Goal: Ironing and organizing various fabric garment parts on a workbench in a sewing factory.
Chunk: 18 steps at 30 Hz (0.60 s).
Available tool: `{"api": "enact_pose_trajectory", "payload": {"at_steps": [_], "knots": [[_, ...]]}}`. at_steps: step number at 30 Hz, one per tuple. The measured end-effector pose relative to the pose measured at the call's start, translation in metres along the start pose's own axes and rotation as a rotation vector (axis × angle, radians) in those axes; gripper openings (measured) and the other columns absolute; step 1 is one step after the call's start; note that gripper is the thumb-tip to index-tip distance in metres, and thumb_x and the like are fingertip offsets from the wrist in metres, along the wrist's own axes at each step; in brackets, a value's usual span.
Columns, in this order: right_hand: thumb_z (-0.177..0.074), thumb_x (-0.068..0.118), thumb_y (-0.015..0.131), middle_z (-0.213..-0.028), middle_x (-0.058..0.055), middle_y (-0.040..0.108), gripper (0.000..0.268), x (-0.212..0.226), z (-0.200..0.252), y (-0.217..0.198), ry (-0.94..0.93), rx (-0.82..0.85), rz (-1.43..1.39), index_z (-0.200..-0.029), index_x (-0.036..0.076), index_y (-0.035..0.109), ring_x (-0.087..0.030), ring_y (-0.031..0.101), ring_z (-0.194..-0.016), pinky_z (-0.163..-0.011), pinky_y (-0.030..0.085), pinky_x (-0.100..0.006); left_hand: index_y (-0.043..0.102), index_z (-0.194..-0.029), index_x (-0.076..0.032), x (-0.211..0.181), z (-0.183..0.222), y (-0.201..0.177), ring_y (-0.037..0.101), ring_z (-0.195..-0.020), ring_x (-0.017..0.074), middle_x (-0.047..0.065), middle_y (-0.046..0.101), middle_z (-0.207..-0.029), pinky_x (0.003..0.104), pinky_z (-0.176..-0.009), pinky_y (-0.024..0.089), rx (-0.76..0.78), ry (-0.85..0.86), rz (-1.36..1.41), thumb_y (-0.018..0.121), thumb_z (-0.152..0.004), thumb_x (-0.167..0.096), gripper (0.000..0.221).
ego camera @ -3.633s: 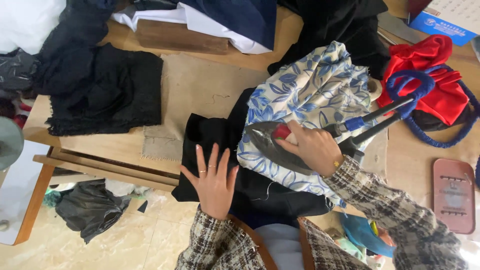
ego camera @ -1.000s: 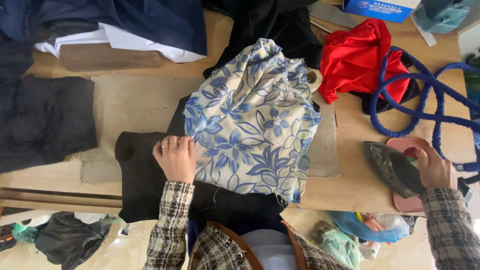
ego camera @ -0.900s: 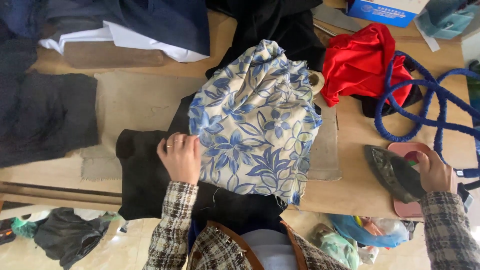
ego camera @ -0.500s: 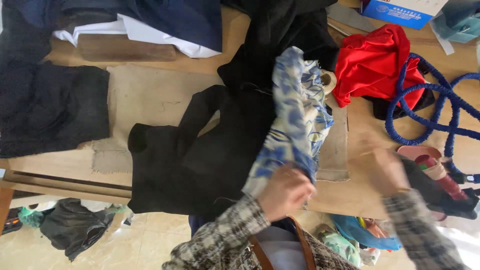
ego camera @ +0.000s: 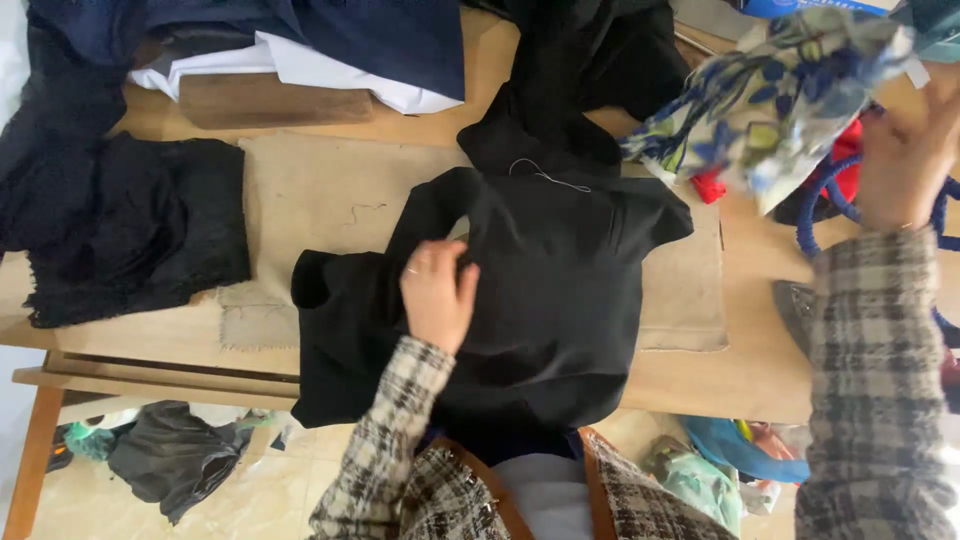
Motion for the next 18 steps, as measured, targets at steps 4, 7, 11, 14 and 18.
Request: {"api": "enact_pose_trajectory", "payload": {"at_steps": [4,7,11,14,18], "knots": [[-0.109,0.022,0.052,-0.134,-0.017,0.058,0.038,-0.072,0.120,0.062,0.457,0.186,-0.130,-0.143,0.004,0.052,-0.033,0.060,-0.113,-0.091,0.047,-0.042,0.066,-0.121,-0.012,0.073,-0.003,0.027,0.058,-0.126,0.0397,0.012,0.068,-0.124,0.056,-0.088,0.053,0.069,-0.168,-0.254,0.061,-0.101,-0.035,0.030],[-0.112,0.022,0.038,-0.142,-0.019,0.054,0.045,-0.043,0.207,0.116,0.854,0.243,-0.719,-0.155,0.007,0.041,-0.029,0.058,-0.125,-0.098,0.050,-0.044,0.074,-0.110,-0.014,0.089,-0.007,0.065,0.061,-0.125,0.0393,0.010,0.072,-0.116,0.052,-0.090,0.055,0.080,-0.092,-0.232,0.061,-0.100,-0.048,0.037],[-0.110,0.011,0.047,-0.137,-0.021,0.060,0.040,0.031,0.267,0.128,1.239,0.072,-0.832,-0.150,0.011,0.049,-0.037,0.060,-0.128,-0.100,0.049,-0.063,0.075,-0.104,-0.011,0.093,-0.017,0.085,0.066,-0.113,0.0344,0.008,0.070,-0.106,0.041,-0.089,0.057,0.078,-0.101,-0.067,0.071,-0.097,-0.043,0.034],[-0.107,0.015,0.048,-0.134,-0.021,0.061,0.044,0.061,0.294,0.128,1.290,0.169,-0.915,-0.150,0.007,0.049,-0.040,0.061,-0.120,-0.093,0.048,-0.065,0.073,-0.107,-0.005,0.097,-0.020,0.080,0.072,-0.093,0.0325,0.012,0.072,-0.095,0.038,-0.073,0.061,0.140,-0.303,0.258,0.073,-0.098,-0.039,0.035],[-0.106,0.023,0.049,-0.127,-0.017,0.066,0.051,0.075,0.314,0.135,1.235,0.352,-0.918,-0.155,0.008,0.042,-0.031,0.069,-0.097,-0.073,0.053,-0.044,0.074,-0.105,-0.005,0.116,-0.019,0.092,0.071,-0.081,0.0174,0.007,0.070,-0.086,0.028,-0.067,0.058,0.165,-0.420,0.572,0.078,-0.095,-0.038,0.034]]}}
Point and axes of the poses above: each hand's wrist, its own z-axis away from the middle knuckle, its own y-axis out of the palm, x = y × z, the point moved 8 cm from there along -z, towards the middle knuckle
